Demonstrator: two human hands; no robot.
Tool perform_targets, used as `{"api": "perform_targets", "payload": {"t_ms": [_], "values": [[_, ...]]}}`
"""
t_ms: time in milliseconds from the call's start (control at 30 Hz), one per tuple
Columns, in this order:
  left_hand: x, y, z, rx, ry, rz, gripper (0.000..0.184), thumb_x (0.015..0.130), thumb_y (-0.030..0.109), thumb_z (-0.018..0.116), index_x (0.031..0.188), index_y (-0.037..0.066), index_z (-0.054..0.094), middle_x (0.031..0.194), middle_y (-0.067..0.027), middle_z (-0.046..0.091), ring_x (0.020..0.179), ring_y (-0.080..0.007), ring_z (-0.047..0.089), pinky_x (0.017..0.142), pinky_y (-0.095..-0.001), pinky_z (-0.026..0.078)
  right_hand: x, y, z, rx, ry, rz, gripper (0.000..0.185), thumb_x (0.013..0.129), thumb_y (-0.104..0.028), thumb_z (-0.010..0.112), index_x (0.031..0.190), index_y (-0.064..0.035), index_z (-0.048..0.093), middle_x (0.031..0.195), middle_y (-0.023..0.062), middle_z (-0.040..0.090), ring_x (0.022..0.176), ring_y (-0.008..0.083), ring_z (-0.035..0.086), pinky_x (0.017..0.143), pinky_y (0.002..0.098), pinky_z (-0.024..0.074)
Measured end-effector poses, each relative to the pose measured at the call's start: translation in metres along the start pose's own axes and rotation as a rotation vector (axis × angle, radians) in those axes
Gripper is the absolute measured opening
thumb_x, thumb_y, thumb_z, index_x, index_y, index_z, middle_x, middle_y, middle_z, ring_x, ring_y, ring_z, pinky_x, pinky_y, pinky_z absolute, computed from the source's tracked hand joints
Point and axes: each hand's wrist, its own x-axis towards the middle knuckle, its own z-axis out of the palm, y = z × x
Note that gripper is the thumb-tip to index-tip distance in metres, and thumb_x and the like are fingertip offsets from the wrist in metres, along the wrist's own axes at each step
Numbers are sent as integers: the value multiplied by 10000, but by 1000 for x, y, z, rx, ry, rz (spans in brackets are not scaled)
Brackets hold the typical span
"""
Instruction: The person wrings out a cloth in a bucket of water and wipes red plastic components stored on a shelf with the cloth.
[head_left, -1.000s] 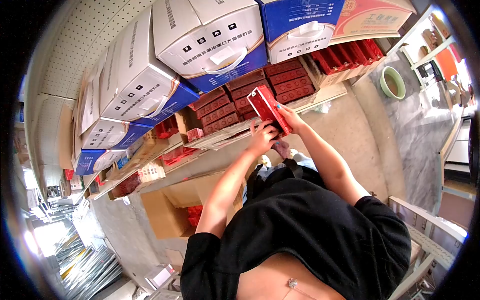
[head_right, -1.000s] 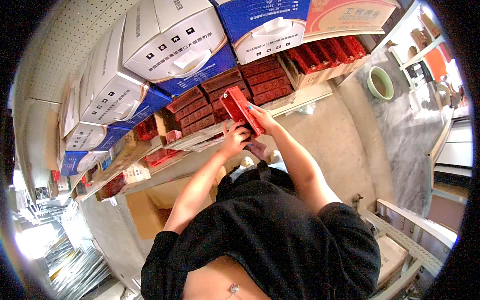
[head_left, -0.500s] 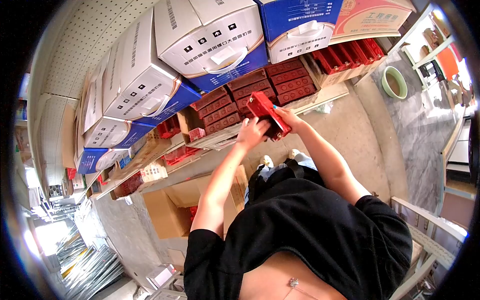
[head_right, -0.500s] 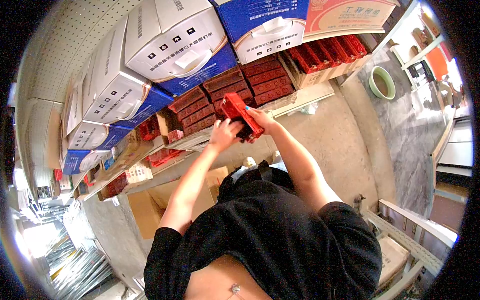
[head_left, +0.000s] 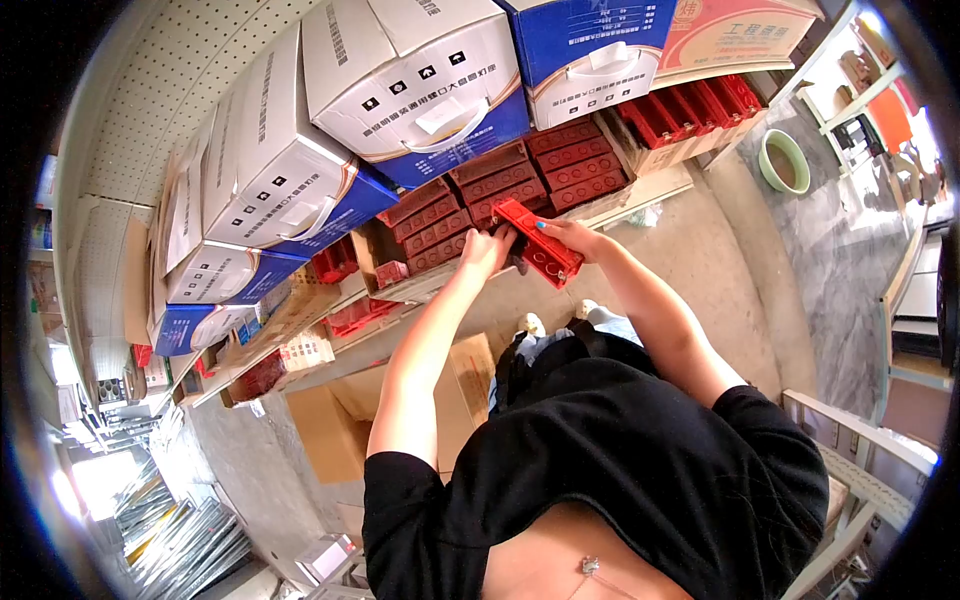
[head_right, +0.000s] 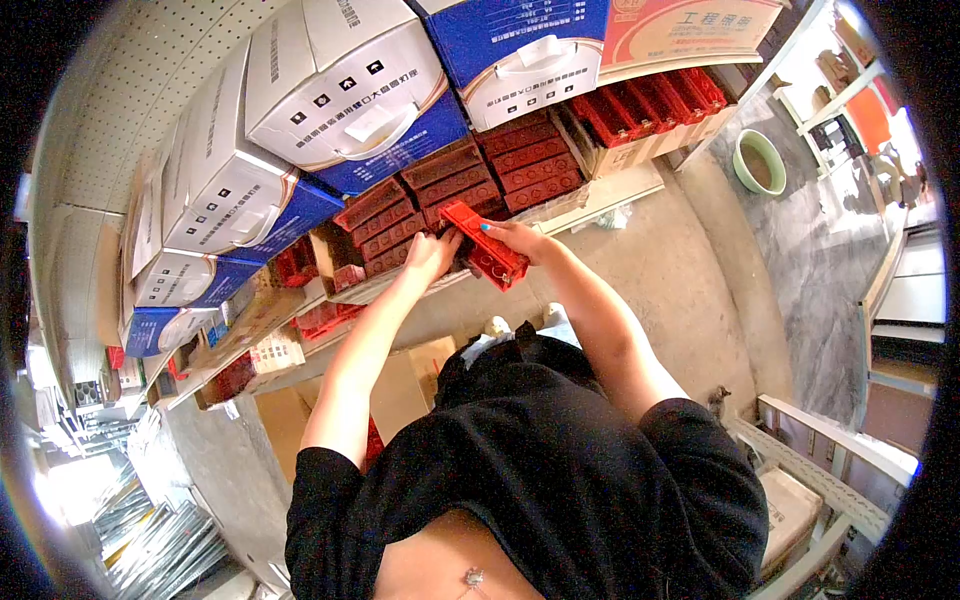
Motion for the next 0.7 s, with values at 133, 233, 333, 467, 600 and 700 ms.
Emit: {"api": "perform_targets", "payload": {"t_ms": [133,233,333,467,600,700], "values": [[2,-10,2,-149,78,40,378,803,123,453,1181,138,453,573,-68,593,501,-221,617,410,-328,470,-8,-4,7,1,25,5,440,927,-281,442,1349,-194,351,1042,60,593,839,129,604,719,284,527],[1,-8,5,-121,167,15,357,784,117,480,1140,106,459,631,-71,604,492,-211,610,417,-322,475,-5,-6,7,-54,7,-7,443,926,-284,446,1350,-196,349,1057,62,589,853,129,602,735,289,523],[0,-2,11,8,261,-50,301,762,108,510,1058,75,468,666,-64,606,480,-188,602,419,-316,470,-7,-18,4,-9,-87,-37,455,924,-280,451,1351,-164,346,1068,78,585,858,140,605,740,292,523],[-1,-2,6,57,278,-72,194,745,105,540,926,70,478,697,-51,602,494,-151,591,440,-288,461,-10,-19,3,81,-38,-15,450,926,-273,444,1332,-102,354,1030,100,595,834,154,616,703,308,538],[-5,-6,3,84,368,-127,136,748,120,532,865,79,478,647,-24,568,499,-144,580,454,-289,454,-17,-16,14,181,42,-3,434,930,-279,431,1306,-71,367,997,102,603,783,150,625,660,307,547],[-10,-10,10,27,449,-139,139,748,126,526,876,89,488,737,-34,588,492,-147,577,451,-286,456,-15,-9,20,255,77,1,419,935,-284,416,1287,-58,381,982,96,608,750,147,629,631,299,549]]}}
